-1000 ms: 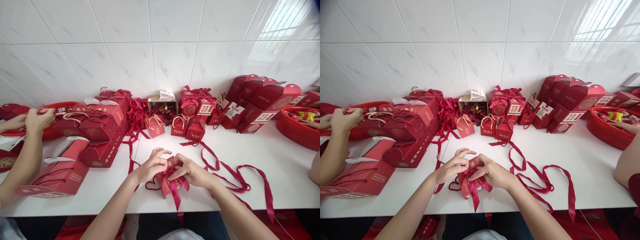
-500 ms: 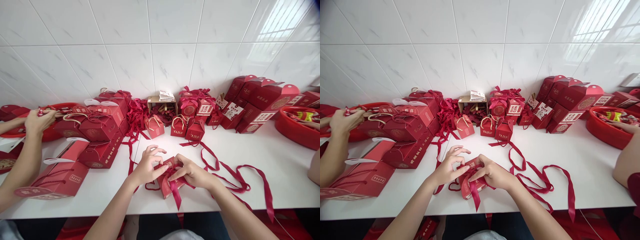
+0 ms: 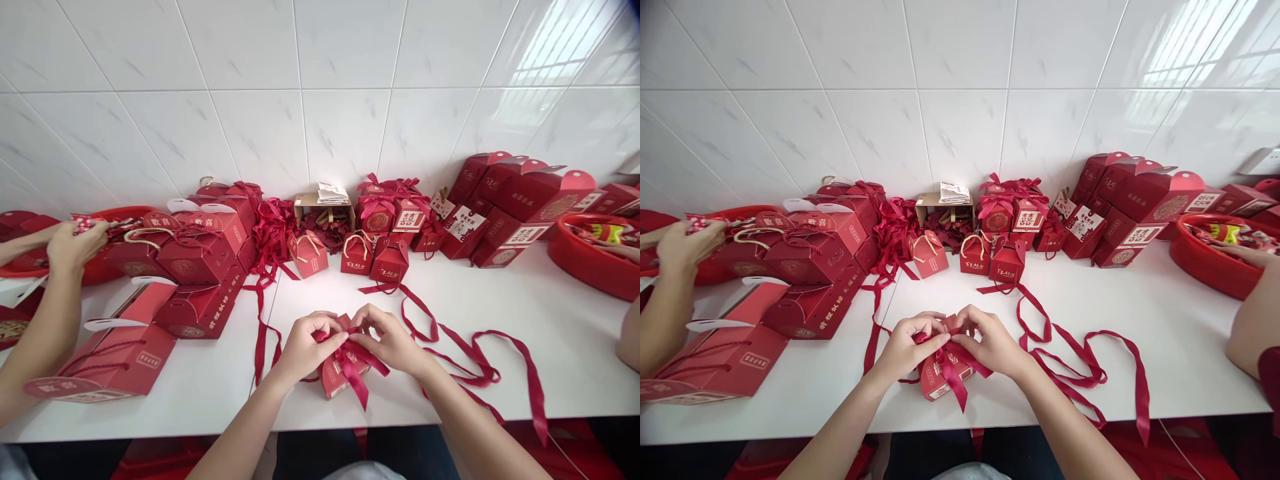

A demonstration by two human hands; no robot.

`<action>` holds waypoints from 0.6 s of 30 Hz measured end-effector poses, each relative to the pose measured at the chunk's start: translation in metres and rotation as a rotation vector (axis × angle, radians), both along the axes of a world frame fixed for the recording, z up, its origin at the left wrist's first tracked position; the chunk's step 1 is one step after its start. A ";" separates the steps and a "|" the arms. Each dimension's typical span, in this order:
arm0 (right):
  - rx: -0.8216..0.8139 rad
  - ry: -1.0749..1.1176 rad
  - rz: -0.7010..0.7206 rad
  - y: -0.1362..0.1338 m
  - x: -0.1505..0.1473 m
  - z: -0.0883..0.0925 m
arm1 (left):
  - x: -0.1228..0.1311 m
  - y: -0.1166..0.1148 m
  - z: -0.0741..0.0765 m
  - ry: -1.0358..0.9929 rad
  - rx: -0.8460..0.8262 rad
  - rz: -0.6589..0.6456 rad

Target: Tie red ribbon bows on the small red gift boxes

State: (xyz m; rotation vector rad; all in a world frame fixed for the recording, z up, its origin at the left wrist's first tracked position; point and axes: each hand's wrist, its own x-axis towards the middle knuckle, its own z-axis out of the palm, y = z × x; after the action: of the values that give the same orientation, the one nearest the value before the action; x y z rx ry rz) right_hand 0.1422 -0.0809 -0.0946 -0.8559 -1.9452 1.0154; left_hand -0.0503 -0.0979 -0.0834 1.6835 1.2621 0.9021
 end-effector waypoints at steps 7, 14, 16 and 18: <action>-0.140 0.138 -0.052 0.003 0.002 -0.012 | -0.001 0.000 -0.008 -0.057 -0.008 -0.002; -0.184 0.204 -0.083 0.007 0.012 -0.016 | -0.002 -0.001 -0.006 -0.074 -0.067 -0.011; -0.193 0.206 -0.073 0.007 0.014 -0.015 | -0.004 -0.002 -0.003 -0.076 -0.097 -0.034; -0.199 0.195 -0.061 0.006 0.014 -0.015 | -0.004 -0.002 0.000 -0.088 -0.107 -0.051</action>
State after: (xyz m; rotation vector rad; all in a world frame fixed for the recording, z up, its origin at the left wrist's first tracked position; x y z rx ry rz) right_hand 0.1565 -0.0750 -0.1091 -0.8843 -1.6653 1.2229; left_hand -0.0547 -0.1003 -0.0836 1.5682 1.1831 0.8542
